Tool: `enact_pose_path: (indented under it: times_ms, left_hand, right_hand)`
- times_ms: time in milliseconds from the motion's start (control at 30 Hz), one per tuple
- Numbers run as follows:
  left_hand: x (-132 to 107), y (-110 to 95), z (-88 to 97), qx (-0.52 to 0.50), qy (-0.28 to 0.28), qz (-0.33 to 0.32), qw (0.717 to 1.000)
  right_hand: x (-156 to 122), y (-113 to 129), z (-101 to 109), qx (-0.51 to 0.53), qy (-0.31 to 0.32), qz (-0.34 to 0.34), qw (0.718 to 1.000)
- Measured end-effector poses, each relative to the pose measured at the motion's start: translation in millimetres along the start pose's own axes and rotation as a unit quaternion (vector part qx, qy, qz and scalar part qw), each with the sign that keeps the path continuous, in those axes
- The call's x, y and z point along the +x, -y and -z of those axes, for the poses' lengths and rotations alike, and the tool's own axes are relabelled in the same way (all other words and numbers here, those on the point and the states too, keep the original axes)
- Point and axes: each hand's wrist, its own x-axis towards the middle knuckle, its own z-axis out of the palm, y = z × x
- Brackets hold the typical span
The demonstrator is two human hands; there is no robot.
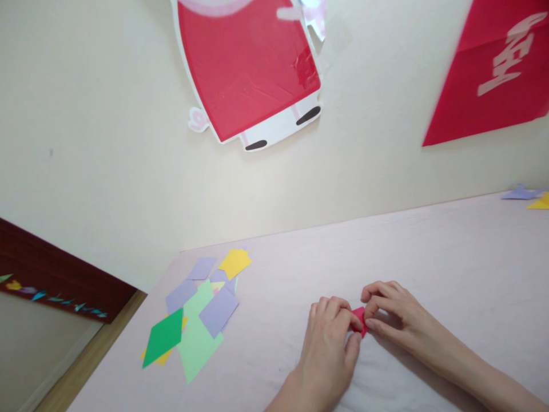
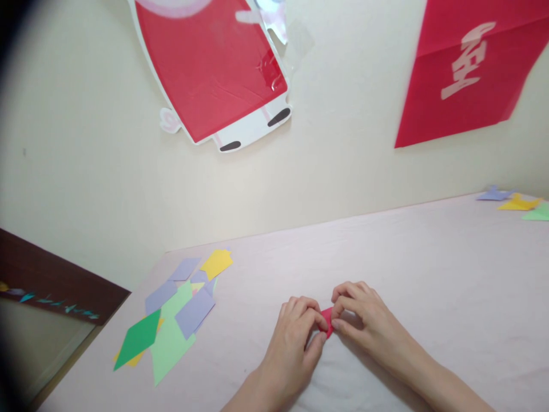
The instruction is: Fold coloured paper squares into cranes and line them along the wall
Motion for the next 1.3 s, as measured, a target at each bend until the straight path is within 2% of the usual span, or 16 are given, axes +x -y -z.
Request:
enact_pose_path:
  times_ms: [133,233,367,467,667,967,1300]
  left_hand:
    - [-8.6,-3.8,1.3,0.032,0.001,-0.016,0.999]
    - [-18.1,-0.6,4.1,0.113,0.003,-0.072,0.991]
    - [-26.4,6.8,2.4,0.205,-0.042,-0.147,0.967]
    - [-26.0,7.5,-2.7,0.236,-0.074,-0.172,0.954]
    - [-22.8,3.2,-11.0,0.25,-0.107,-0.175,0.946]
    - [-25.4,1.5,-14.0,0.284,-0.126,-0.186,0.932]
    - [-26.1,1.5,-11.0,0.28,-0.101,-0.185,0.937]
  right_hand:
    - [0.5,2.3,-2.3,-0.007,-0.009,-0.012,1.0]
    - [1.0,3.6,-4.6,-0.019,-0.017,-0.015,1.0]
    - [1.2,4.7,-7.2,-0.033,-0.025,-0.014,0.999]
    - [1.5,5.4,-8.0,-0.038,-0.027,-0.016,0.999]
    - [2.3,6.1,-7.8,-0.046,-0.023,-0.019,0.999]
    - [1.9,8.5,-7.9,-0.047,-0.025,-0.024,0.998]
    - [1.8,8.9,-9.1,-0.054,-0.034,-0.025,0.998]
